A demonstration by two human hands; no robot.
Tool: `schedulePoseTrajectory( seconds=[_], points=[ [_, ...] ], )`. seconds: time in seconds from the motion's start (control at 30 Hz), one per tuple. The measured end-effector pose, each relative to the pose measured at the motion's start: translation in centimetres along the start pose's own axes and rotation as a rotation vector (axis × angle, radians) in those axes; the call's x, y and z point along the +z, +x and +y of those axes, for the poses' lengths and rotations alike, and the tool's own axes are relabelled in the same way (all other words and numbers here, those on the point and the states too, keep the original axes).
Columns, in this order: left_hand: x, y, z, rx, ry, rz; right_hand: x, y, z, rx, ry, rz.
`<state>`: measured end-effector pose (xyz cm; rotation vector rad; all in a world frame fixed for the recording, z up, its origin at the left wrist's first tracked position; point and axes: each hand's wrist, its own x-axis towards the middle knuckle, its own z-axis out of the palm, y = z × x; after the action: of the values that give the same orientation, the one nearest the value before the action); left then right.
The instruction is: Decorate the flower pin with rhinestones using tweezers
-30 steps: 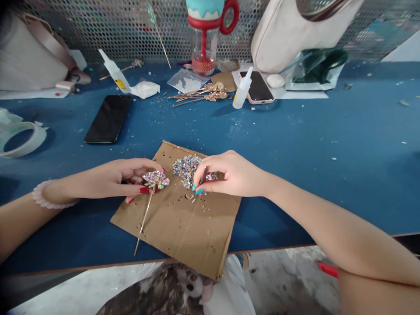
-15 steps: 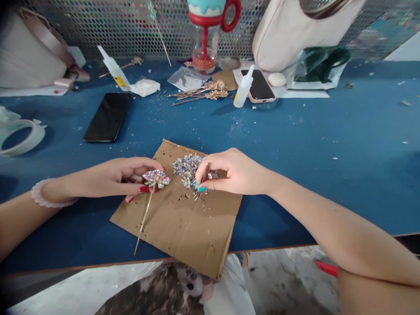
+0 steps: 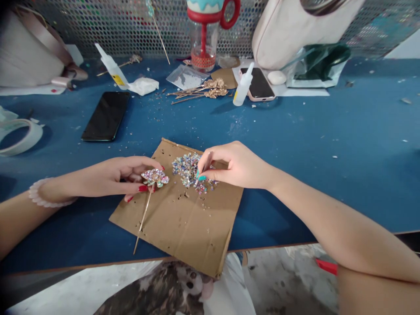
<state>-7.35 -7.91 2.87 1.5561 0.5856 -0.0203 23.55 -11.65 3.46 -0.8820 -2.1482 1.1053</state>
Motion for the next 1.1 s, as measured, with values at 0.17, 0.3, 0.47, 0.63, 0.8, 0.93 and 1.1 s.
schedulePoseTrajectory(
  seconds=[0.17, 0.3, 0.47, 0.63, 0.8, 0.93, 1.1],
  points=[
    [0.0, 0.1, -0.1, 0.031, -0.015, -0.006, -0.6, -0.1, 0.2, -0.01, 0.045, -0.008],
    [-0.1, 0.0, -0.3, 0.016, -0.01, -0.004, -0.8, -0.1, -0.1, -0.032, 0.036, -0.189],
    [-0.1, 0.0, -0.2, 0.024, -0.016, -0.009, -0.9, 0.0, 0.3, 0.031, -0.011, -0.058],
    [-0.1, 0.1, -0.2, 0.028, -0.014, -0.005, -1.5, -0.1, 0.8, 0.014, 0.003, -0.012],
    [-0.1, 0.0, -0.3, 0.023, -0.008, -0.007, -1.5, -0.1, 0.5, 0.025, 0.037, -0.181],
    [-0.1, 0.0, -0.3, 0.038, -0.019, -0.013, -1.4, -0.1, 0.7, 0.074, 0.001, -0.08],
    [-0.1, -0.1, -0.4, 0.031, -0.027, -0.014, -1.9, -0.3, 1.1, 0.037, 0.029, -0.095]
  ],
)
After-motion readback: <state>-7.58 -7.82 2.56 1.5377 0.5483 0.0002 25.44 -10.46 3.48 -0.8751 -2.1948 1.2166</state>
